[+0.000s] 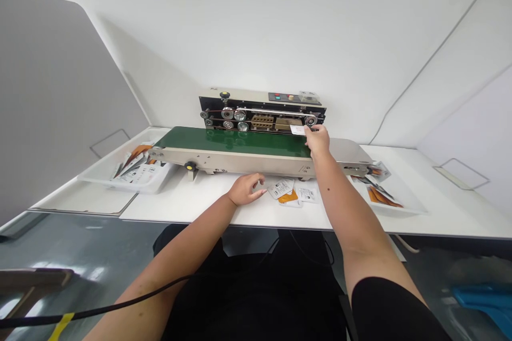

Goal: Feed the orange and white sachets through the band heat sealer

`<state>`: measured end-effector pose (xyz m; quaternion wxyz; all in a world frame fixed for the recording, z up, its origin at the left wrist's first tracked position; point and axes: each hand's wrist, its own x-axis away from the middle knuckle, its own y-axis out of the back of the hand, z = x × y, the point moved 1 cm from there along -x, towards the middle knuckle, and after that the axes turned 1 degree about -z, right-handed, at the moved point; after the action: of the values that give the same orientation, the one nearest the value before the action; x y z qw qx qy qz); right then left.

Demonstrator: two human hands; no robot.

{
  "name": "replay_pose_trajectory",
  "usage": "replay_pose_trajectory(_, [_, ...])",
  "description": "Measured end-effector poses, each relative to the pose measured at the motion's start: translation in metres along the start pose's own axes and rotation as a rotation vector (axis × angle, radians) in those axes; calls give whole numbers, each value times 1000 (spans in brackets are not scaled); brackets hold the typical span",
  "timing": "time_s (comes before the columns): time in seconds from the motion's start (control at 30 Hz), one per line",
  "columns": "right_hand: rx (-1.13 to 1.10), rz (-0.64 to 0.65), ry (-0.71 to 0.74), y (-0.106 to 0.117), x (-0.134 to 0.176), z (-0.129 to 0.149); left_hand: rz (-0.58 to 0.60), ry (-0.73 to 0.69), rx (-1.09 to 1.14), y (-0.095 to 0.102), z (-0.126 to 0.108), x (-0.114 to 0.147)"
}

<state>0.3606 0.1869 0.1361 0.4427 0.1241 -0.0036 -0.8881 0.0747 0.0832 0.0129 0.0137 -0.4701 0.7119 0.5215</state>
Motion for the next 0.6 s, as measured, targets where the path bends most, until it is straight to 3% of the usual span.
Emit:
replay_pose_trajectory(0.13, [210,-164,509,27,66,-8,103,-121,28,-7,1,-3])
replay_pose_trajectory(0.2, [219,-42,643,36,114,-26,208,-177,41,-13,3,-4])
replay_pose_trajectory(0.3, [307,345,712,36,175,-66,360,-160,-18,-22,6,-4])
replay_pose_trajectory(0.37, [407,517,712,30,197,-91,418,-114,-89,-25,6,-4])
replay_pose_trajectory(0.47, [556,532,667,22,205,-115,420,-51,-133,-27,5,-5])
replay_pose_trajectory(0.6, [615,531,605,17,200,-121,336,3,-101,-24,5,-7])
